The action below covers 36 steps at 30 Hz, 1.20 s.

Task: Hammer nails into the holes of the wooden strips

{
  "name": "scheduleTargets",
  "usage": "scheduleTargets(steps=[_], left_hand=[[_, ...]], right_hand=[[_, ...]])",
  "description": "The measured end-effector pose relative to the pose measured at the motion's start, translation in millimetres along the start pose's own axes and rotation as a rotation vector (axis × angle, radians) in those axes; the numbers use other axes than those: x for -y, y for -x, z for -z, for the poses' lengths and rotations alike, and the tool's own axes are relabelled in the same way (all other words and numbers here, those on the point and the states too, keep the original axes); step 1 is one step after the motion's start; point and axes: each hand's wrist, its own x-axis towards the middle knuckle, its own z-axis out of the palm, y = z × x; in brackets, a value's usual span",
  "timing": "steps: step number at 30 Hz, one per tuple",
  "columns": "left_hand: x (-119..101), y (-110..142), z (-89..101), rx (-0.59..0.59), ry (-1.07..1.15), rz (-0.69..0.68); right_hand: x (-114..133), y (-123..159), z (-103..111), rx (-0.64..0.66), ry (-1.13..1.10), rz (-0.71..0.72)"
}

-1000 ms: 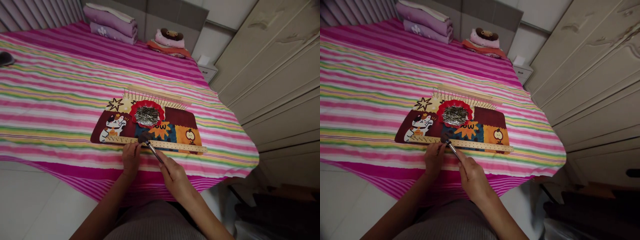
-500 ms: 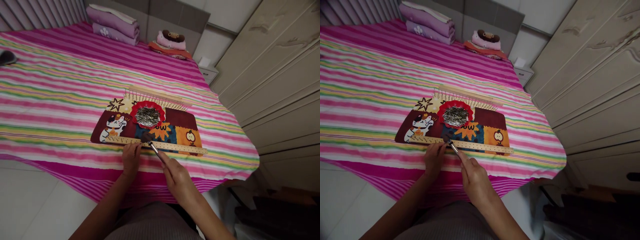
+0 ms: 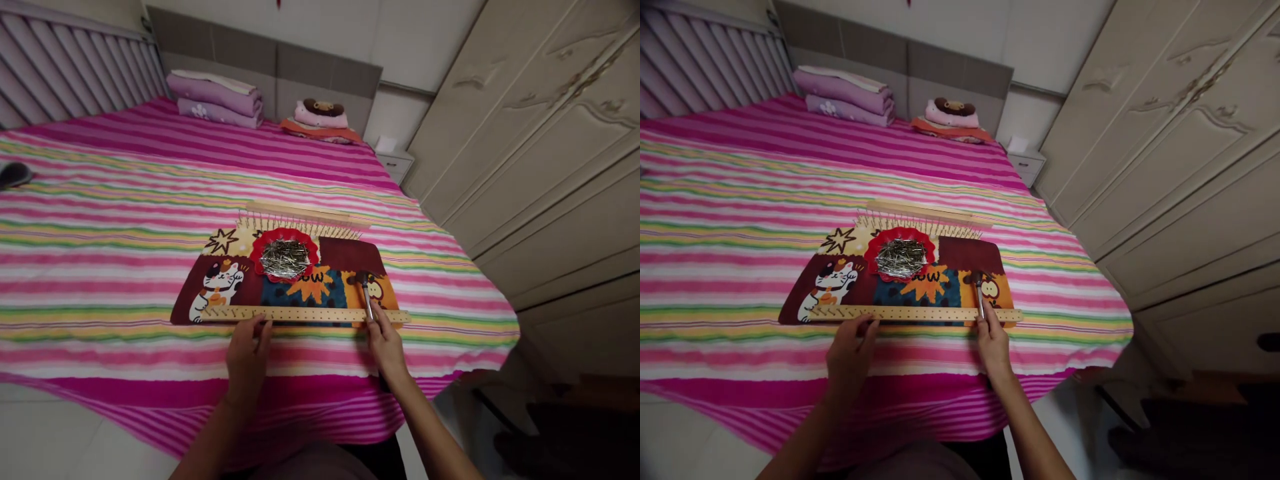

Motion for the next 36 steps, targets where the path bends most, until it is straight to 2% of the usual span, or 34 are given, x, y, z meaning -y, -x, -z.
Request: scheduleTargets(steps=[3,6,9,11,14,17,21,26,32,36], left_hand=[[-10,-24,11.5,0.055,-0.054,-0.07],[-13,-67,3.9,0.158,-0.19,-0.125],[-10,-112,-19.7,0.396,-0.348,-0.178],[-9,-135,-36.0,0.584,-0.46,-0.16],[-11,-157,-52.6,0.825,-0.597,-0.078],[-15,-168,-59.8,0.948,-0.661,-0.072],[-21,-174,-61.2,0.984,-0.705,-0.074],[-21,-174,-50.6,0.992,-0.69,-0.137],[-10,-174,-38.1,0.865,-0.6,-0.209],[-4,-171,-32.4,0.781,-0.384,-0.073]], right_hand=[[-5,3,-2,-0.018,-0.003,0.02],[-5,4,-1,-0.007,0.004,0.033],[-6,3,-1,-0.006,0.018,0.06],[-6,3,-2,-0.014,0.022,0.08],[-8,3,-3,-0.019,0.028,0.083],[-9,4,-4,-0.009,0.033,0.064],[-11,4,-5,-0.01,0.016,0.052],[-12,4,-6,-0.019,0.011,0.064],[-12,5,-6,-0.031,0.022,0.093],[-15,5,-8,-0.058,0.022,0.112]])
